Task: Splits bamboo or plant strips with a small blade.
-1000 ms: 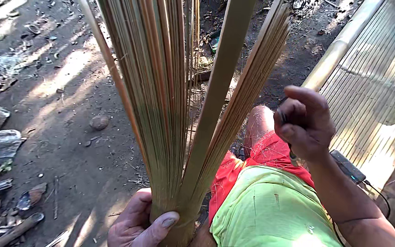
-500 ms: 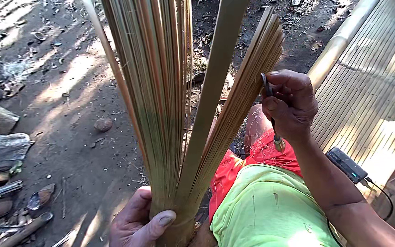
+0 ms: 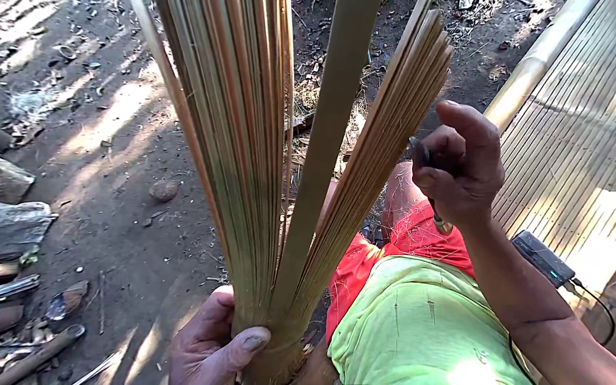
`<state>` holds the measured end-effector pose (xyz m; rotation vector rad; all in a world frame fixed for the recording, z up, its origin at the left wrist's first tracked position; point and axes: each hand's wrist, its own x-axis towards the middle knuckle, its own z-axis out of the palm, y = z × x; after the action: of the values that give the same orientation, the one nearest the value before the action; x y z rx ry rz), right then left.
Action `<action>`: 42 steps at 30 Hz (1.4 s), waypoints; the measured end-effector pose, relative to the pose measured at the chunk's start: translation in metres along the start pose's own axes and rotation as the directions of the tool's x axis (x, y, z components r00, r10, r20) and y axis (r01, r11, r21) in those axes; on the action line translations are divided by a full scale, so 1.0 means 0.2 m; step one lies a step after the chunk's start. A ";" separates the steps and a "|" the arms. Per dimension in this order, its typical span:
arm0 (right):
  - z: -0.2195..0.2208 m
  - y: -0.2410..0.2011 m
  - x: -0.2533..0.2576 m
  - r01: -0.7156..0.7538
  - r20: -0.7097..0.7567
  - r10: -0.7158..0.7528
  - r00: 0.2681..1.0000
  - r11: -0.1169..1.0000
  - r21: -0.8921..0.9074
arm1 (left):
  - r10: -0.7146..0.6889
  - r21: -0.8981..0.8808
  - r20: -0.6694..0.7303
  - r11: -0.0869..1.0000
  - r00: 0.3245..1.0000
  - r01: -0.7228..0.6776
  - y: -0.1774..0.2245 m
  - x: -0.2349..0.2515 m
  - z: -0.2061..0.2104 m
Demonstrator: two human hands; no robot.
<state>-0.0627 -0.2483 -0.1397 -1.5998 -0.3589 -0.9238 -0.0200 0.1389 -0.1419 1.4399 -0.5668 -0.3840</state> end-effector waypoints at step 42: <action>-0.02 0.03 0.02 0.019 -0.016 -0.017 1.000 0.985 0.171 | -0.012 -0.004 0.013 1.000 1.000 0.012 -0.03 0.01 -0.03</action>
<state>-0.0570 -0.2547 -0.1414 -1.4342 -0.4316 -0.8941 -0.0149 0.1426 -0.1481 1.4387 -0.5675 -0.4040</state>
